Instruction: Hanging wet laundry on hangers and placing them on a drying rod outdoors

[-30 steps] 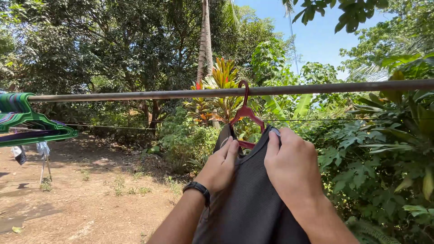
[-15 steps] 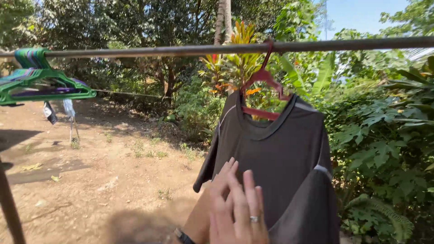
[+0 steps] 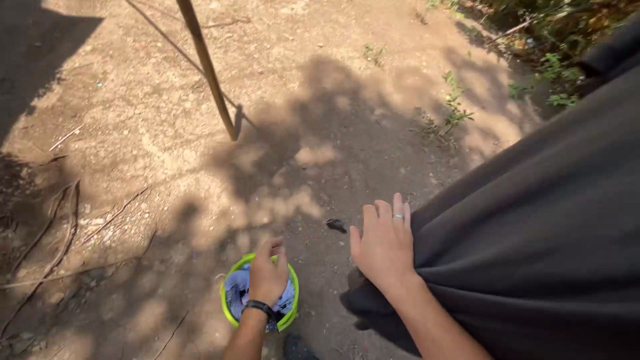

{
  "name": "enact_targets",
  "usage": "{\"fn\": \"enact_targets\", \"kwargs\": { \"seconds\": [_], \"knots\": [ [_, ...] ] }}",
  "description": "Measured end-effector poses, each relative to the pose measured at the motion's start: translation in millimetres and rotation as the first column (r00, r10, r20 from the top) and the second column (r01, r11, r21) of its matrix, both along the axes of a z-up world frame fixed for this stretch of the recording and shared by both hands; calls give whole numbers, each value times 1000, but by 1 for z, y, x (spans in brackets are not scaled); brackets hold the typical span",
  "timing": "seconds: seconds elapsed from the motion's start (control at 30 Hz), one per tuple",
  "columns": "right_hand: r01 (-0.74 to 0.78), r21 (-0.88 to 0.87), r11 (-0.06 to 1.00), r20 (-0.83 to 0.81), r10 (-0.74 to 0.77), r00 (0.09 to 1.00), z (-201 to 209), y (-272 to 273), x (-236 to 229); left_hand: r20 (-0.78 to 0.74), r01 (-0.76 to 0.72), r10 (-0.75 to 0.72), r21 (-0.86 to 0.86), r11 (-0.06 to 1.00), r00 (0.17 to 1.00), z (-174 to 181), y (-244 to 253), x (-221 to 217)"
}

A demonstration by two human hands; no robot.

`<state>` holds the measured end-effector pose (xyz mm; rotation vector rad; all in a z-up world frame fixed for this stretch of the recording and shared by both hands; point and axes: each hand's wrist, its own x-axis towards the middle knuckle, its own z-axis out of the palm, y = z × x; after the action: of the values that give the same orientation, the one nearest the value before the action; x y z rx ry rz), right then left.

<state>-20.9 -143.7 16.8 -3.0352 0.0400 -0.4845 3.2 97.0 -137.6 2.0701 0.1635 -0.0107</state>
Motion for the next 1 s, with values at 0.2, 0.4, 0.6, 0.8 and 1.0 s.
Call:
{"fn": "enact_targets", "kwargs": {
  "seconds": [0.2, 0.4, 0.6, 0.8, 1.0],
  "knots": [
    [-126, 23, 992, -450, 123, 885, -192, 44, 43, -336, -149, 175, 102, 983, 926, -153, 83, -20],
    [-174, 306, 936, -713, 346, 610, -379, 74, 14, -641, 31, 222, 359, 933, 734, -268, 107, -46],
    [-65, 442, 895, -829, 435, 352, -463, 110, 2, -704, 4, 249, 337, 942, 665, -350, 102, -39],
    [-27, 493, 870, -830, 479, 284, -523, 146, -5, -809, 97, 409, 489, 867, 423, -427, 94, -54],
    [190, 513, 837, -857, 487, 169, -530, 151, -23, -716, -253, 504, 437, 863, 484, -431, 84, -83]
  ]
}}
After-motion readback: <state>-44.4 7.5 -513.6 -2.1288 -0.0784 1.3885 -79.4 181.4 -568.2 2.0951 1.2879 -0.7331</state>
